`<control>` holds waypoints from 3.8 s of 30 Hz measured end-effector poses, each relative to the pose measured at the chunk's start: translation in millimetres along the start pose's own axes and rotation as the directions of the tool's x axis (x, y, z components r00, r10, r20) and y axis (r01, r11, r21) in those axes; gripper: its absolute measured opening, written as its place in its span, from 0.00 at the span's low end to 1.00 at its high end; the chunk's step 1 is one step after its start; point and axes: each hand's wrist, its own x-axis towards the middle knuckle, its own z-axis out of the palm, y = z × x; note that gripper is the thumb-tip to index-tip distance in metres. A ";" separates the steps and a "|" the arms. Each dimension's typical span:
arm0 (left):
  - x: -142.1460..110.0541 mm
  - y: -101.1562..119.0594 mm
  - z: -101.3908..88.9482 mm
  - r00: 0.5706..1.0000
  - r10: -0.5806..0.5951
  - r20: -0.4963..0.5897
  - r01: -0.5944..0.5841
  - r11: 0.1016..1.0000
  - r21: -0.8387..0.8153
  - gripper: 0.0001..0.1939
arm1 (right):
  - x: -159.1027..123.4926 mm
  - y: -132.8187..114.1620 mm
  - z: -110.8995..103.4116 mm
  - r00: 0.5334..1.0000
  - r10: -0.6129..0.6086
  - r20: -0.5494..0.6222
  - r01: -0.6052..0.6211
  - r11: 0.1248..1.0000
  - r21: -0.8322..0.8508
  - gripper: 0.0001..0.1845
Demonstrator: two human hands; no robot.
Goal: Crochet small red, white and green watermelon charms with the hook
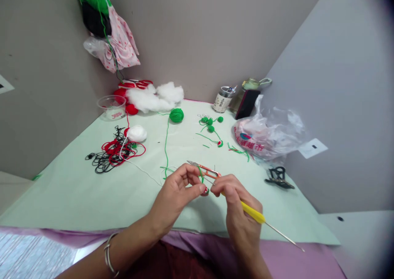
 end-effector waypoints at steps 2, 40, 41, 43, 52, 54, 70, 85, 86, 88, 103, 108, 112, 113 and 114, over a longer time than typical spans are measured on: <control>0.9 0.5 -0.3 1.000 0.002 0.000 -0.002 1.000 -0.007 0.11 | 2.1 0.1 -3.0 0.999 0.037 -0.004 -0.037 0.999 0.035 0.19; 3.8 -0.4 -2.0 1.000 0.011 0.017 -0.011 1.000 0.006 0.08 | -4.7 -0.9 -8.6 0.999 0.010 0.039 -0.013 0.997 0.076 0.18; 3.8 -0.9 -2.3 1.000 0.012 0.019 -0.013 1.000 0.014 0.08 | -4.8 -0.9 -8.6 0.999 0.008 0.046 -0.012 0.997 0.076 0.18; 3.5 -1.2 -2.8 1.000 0.016 0.026 -0.016 1.000 0.025 0.08 | -5.1 -0.6 -8.2 0.998 0.009 0.062 -0.013 0.997 0.071 0.19; 2.7 1.8 -2.8 0.999 0.026 0.023 -0.027 0.998 0.063 0.09 | -5.8 -1.7 -6.8 0.999 0.025 0.044 -0.028 0.998 0.059 0.19; 2.7 1.7 -2.9 1.000 0.024 0.019 -0.025 0.997 0.067 0.09 | -5.3 -2.3 -6.9 0.999 0.024 0.044 -0.027 0.998 0.060 0.19; 2.0 2.6 -1.7 1.000 -0.024 0.011 0.024 0.999 -0.022 0.11 | -6.1 -2.1 -7.5 1.000 0.008 0.027 -0.010 0.998 0.065 0.17; 0.1 5.8 5.2 0.990 -0.137 -0.017 0.133 0.979 -0.155 0.15 | -7.4 10.2 1.3 0.991 -0.114 0.074 0.118 0.991 -0.059 0.12; 0.6 5.5 5.2 0.992 -0.127 -0.014 0.124 0.982 -0.142 0.15 | -7.1 10.7 2.7 0.990 -0.120 0.074 0.123 0.991 -0.049 0.12; 1.5 5.2 3.4 0.996 -0.079 -0.033 0.077 0.995 -0.068 0.13 | -7.6 11.5 4.6 0.996 -0.071 0.049 0.071 0.997 -0.014 0.10; 3.7 15.5 -16.1 0.998 0.057 0.041 -0.066 0.959 0.276 0.11 | -9.8 2.1 0.5 0.975 0.221 0.018 -0.220 0.951 0.216 0.05; 3.1 15.7 -16.5 0.997 0.067 0.029 -0.072 0.965 0.250 0.12 | -10.0 1.0 1.3 0.973 0.230 0.034 -0.232 0.947 0.224 0.05; 0.2 15.9 -14.7 0.996 0.000 0.088 -0.012 0.990 0.140 0.10 | -9.6 1.2 1.3 0.971 0.240 0.022 -0.239 0.946 0.221 0.06; -0.6 15.4 -13.9 0.994 -0.033 0.108 0.022 0.995 0.102 0.09 | -9.8 1.3 1.2 0.971 0.238 0.020 -0.237 0.947 0.218 0.06; -1.2 14.6 -13.0 0.990 -0.064 0.126 0.056 0.996 0.067 0.09 | -10.1 1.5 1.2 0.972 0.234 0.017 -0.233 0.949 0.211 0.06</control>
